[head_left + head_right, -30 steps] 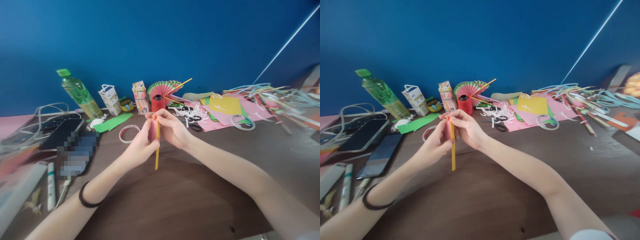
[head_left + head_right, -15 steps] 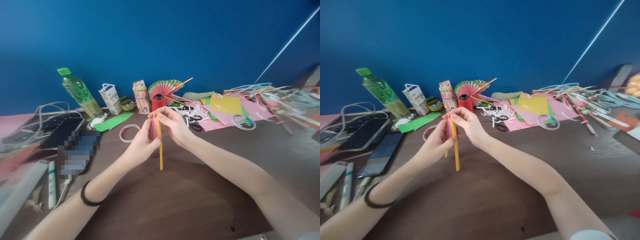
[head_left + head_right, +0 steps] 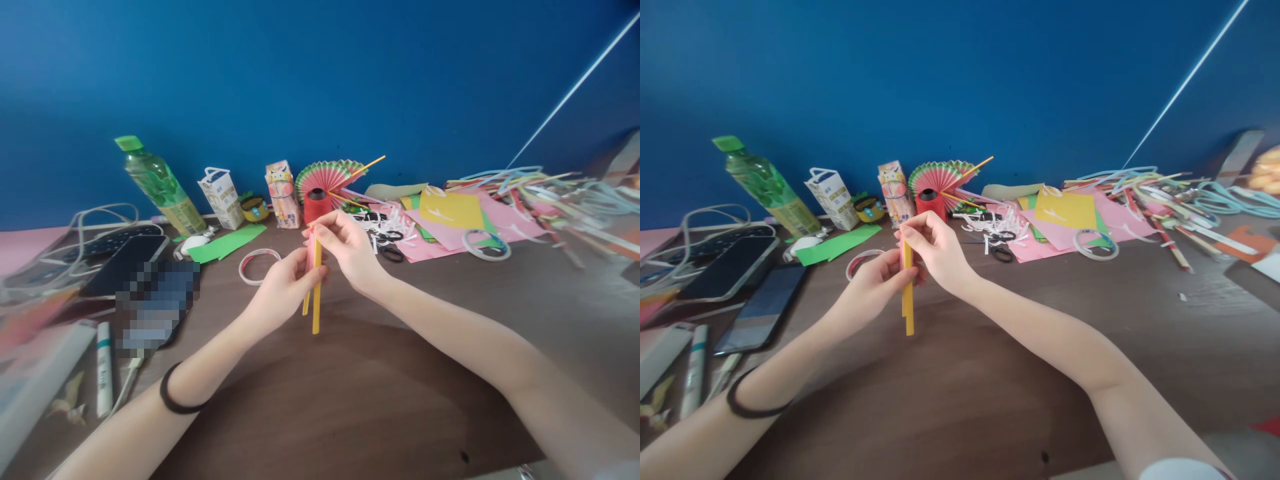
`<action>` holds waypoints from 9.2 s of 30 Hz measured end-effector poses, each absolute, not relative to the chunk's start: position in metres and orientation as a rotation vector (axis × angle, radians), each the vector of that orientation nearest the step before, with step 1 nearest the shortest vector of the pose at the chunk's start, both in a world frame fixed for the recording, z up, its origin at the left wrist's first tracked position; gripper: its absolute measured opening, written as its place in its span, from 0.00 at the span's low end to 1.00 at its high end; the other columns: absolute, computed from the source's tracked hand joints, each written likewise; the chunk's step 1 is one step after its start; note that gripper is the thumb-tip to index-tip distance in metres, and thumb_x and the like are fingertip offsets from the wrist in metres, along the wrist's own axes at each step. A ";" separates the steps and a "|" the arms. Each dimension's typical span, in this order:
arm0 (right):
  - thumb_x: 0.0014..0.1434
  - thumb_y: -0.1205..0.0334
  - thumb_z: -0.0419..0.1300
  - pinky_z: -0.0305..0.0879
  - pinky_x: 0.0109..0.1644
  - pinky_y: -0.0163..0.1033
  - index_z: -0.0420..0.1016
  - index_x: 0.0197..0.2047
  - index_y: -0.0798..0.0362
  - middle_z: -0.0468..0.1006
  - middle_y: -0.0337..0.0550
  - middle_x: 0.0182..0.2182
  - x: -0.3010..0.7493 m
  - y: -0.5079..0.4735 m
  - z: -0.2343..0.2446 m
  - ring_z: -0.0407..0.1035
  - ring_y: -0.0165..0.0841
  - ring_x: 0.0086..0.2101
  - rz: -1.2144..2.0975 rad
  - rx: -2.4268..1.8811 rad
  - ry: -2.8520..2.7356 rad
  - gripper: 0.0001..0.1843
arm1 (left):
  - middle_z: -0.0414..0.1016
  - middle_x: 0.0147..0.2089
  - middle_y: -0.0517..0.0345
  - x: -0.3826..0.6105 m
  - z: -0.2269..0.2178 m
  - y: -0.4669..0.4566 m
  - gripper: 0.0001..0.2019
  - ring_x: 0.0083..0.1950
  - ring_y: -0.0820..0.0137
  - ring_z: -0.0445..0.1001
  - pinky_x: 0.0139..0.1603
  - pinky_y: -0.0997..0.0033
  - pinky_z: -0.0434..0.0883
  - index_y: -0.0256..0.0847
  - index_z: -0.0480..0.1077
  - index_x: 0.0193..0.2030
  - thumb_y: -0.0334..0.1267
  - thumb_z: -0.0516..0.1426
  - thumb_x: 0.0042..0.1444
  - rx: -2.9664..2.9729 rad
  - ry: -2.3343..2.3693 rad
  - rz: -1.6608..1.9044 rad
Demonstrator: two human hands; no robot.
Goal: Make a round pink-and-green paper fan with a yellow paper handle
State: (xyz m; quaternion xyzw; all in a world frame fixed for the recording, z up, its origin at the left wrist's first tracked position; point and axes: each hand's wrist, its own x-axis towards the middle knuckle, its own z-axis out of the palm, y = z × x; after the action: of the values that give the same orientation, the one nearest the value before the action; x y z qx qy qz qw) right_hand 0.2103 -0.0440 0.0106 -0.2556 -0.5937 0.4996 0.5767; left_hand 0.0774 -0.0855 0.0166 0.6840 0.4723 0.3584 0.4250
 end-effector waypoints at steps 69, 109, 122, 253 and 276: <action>0.57 0.49 0.57 0.69 0.33 0.32 0.75 0.39 0.51 0.79 0.42 0.38 0.211 -0.046 0.008 0.72 0.29 0.35 1.587 -0.526 -1.370 0.15 | 0.75 0.44 0.51 0.074 0.010 -0.075 0.16 0.41 0.67 0.76 0.45 0.63 0.73 0.36 0.66 0.46 0.34 0.58 0.48 1.489 0.969 0.942; 0.51 0.73 0.54 0.64 0.29 0.34 0.59 0.31 0.53 0.75 0.40 0.25 0.228 -0.023 0.012 0.70 0.29 0.24 1.133 -1.249 -2.019 0.08 | 0.72 0.50 0.49 0.033 0.014 -0.042 0.27 0.48 0.63 0.71 0.53 0.60 0.66 0.36 0.62 0.56 0.25 0.49 0.45 1.980 1.583 1.106; 0.56 0.72 0.46 0.57 0.47 0.44 0.71 0.34 0.56 0.71 0.50 0.38 0.271 0.023 0.014 0.64 0.40 0.43 0.122 -1.282 -2.144 0.13 | 0.76 0.32 0.54 -0.002 0.041 -0.037 0.08 0.36 0.61 0.73 0.38 0.66 0.65 0.42 0.73 0.33 0.37 0.53 0.52 2.034 2.036 0.714; 0.59 0.49 0.54 0.54 0.27 0.29 0.70 0.23 0.56 0.64 0.33 0.16 0.199 -0.045 -0.044 0.58 0.23 0.20 0.889 -0.884 -1.948 0.22 | 0.74 0.25 0.52 0.047 -0.039 -0.046 0.07 0.39 0.61 0.76 0.46 0.61 0.71 0.31 0.74 0.25 0.33 0.66 0.41 0.859 0.613 0.950; 0.61 0.59 0.50 0.56 0.30 0.30 0.69 0.26 0.56 0.69 0.36 0.22 0.197 -0.043 -0.043 0.60 0.25 0.24 0.802 -0.883 -2.017 0.15 | 0.77 0.34 0.53 0.045 -0.046 -0.045 0.10 0.44 0.65 0.75 0.52 0.64 0.68 0.34 0.74 0.35 0.30 0.65 0.43 0.751 0.606 1.055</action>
State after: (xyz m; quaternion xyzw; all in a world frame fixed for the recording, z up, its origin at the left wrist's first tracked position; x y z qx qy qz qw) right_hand 0.1970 -0.0431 -0.0428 -0.3472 -0.7930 0.3153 0.3887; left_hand 0.0448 -0.0452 -0.0463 0.3442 0.2780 0.4839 0.7550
